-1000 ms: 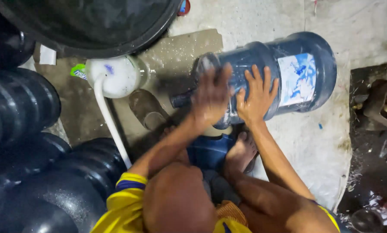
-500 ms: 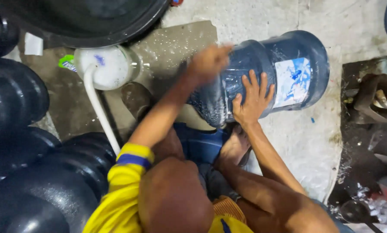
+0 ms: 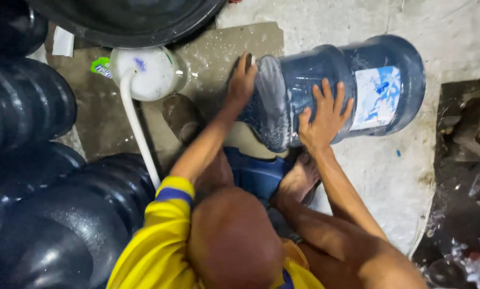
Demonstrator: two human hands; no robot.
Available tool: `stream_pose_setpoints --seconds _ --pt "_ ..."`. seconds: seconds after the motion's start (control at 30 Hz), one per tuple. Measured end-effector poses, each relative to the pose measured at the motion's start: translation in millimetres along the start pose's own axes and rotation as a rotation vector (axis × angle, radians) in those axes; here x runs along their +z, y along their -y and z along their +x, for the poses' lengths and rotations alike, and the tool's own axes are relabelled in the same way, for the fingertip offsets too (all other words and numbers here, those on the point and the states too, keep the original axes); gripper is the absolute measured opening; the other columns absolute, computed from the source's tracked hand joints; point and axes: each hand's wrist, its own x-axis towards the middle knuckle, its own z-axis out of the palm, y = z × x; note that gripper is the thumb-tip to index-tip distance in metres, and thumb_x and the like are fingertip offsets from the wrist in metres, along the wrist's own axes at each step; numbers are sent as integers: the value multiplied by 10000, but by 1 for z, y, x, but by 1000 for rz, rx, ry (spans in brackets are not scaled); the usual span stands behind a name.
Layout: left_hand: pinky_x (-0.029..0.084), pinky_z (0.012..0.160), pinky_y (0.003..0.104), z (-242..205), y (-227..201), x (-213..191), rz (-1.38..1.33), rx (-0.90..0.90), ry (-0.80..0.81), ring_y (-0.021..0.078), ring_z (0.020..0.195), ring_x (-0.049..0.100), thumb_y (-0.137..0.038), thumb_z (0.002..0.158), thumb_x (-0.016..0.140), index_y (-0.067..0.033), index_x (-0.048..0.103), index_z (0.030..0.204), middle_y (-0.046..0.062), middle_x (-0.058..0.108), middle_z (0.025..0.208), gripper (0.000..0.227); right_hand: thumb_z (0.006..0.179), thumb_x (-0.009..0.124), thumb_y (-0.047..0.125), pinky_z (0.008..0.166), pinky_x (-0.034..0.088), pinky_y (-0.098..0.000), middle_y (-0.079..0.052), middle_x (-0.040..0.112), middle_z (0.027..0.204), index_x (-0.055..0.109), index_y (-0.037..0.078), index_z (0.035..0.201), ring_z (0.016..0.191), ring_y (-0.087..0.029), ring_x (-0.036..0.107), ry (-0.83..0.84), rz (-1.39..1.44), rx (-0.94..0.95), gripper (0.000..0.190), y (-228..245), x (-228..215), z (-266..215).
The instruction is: The person scrubs a large blue water jug with a dark sponge, focusing on the label area and the body of the container. They repeatedly dip the sponge into a white bucket of soapy water to re-wet it and continue scrubbing the jug's surface. The person rotates the jug to clean different sides, including the neck and base, while seated on a low stool.
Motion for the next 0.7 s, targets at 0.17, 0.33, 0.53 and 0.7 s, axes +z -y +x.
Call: stream_pose_setpoints --seconds 0.17,0.33,0.53,0.7 --pt "231 1164 473 -141 2 20 83 670 -105 397 1448 151 -272 967 450 -26 93 1475 238 96 1538 668 1002 350 353 1097 135 -520 -39 479 1409 526 173 1322 1373 -288 278 62 5 52 406 1 1 19" --pt "135 1176 427 -9 -17 0 -9 535 -172 339 1430 205 -359 962 419 -45 233 1454 183 259 1519 613 920 474 255 1052 162 -540 -111 559 1321 613 91 1227 1313 -326 324 67 -21 36 376 -1 20 58" --pt "255 1172 462 -102 -16 21 67 708 -208 398 1416 238 -364 968 487 -37 142 1466 234 210 1493 689 865 490 298 1063 127 -533 -97 566 1279 632 94 1186 1296 -301 320 129 -13 105 407 -15 47 97" --pt "218 1191 483 -83 -33 5 223 759 -263 429 1426 213 -226 965 560 -3 102 1473 267 185 1510 720 934 328 332 1073 107 -510 -93 581 1259 631 86 1180 1297 -295 295 169 6 113 462 -9 49 98"
